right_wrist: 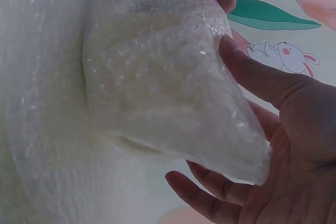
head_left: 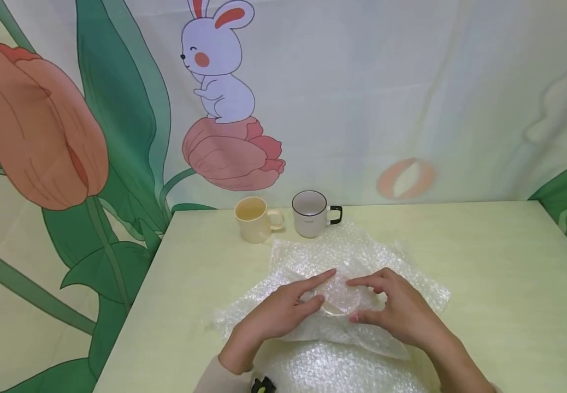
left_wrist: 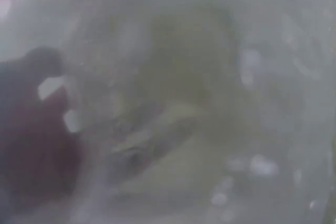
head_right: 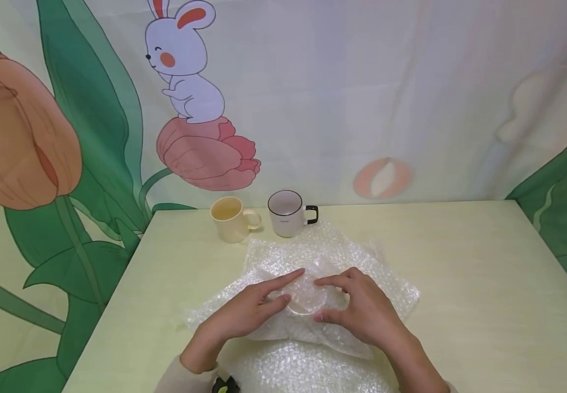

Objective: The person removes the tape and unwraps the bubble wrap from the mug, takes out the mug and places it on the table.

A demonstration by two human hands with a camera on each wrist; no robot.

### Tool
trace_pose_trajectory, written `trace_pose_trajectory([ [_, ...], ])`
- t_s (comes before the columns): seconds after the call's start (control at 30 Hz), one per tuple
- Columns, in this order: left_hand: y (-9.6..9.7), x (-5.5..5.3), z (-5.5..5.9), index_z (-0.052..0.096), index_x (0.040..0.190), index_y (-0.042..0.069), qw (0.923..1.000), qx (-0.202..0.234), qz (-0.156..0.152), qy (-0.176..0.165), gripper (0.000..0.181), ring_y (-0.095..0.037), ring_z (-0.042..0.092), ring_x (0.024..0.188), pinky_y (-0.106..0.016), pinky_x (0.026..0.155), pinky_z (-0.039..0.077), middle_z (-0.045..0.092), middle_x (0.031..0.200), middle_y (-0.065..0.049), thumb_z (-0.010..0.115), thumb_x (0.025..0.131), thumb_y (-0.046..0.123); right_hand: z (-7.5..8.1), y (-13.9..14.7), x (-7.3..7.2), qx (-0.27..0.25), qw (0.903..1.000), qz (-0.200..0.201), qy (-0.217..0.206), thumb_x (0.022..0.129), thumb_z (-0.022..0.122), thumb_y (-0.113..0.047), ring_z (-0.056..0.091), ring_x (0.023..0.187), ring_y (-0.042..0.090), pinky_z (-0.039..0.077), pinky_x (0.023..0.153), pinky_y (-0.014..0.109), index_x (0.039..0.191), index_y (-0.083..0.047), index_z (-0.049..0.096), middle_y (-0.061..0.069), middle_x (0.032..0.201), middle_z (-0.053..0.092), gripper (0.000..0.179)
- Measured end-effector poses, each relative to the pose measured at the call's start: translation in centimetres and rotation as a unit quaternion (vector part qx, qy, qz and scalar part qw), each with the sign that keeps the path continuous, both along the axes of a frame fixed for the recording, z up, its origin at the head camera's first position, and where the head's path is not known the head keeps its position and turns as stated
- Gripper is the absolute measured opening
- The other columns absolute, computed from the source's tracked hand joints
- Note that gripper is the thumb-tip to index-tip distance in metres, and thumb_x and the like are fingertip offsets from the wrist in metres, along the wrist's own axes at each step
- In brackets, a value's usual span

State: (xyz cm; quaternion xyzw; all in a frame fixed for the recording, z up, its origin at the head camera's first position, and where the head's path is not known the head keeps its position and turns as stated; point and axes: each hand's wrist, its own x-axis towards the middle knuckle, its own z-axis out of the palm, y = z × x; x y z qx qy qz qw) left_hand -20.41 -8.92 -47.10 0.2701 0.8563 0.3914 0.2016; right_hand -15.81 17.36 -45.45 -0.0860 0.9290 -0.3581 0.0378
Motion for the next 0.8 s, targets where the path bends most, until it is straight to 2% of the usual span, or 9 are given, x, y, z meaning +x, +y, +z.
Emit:
trace_pose_trajectory([
  [0.23,0.27,-0.11,-0.01,0.034,0.156,0.054,0.9999,0.001,-0.012,0.0,0.05,-0.016,0.049,0.144,-0.051,0.118,0.041,0.047,0.158,0.015,0.049,0.109,0.045,-0.1,0.36,0.57,0.0,0.9997,0.015,0.02,0.075,0.088,-0.056,0.061,0.106,0.02,0.049,0.08,0.035,0.128,-0.038,0.072,-0.005,0.115,0.063,0.058],
  [0.6,-0.03,-0.28,-0.15,0.033,0.156,0.054,0.9997,-0.003,-0.018,0.018,0.051,-0.015,0.047,0.146,-0.049,0.119,0.041,0.046,0.159,0.015,0.048,0.109,0.046,-0.1,-0.25,0.44,0.021,0.9985,0.011,0.05,0.074,0.09,-0.053,0.062,0.102,0.016,0.051,0.082,0.037,0.126,-0.037,0.073,-0.008,0.113,0.065,0.057],
  [0.8,-0.05,-0.36,-0.16,0.034,0.156,0.054,0.9997,-0.001,-0.02,0.012,0.051,-0.016,0.047,0.147,-0.05,0.12,0.04,0.045,0.16,0.016,0.049,0.109,0.046,0.25,-0.2,0.49,0.023,0.9985,0.009,0.05,0.074,0.09,-0.05,0.062,0.102,0.015,0.051,0.081,0.035,0.125,-0.035,0.074,-0.01,0.11,0.065,0.055],
])
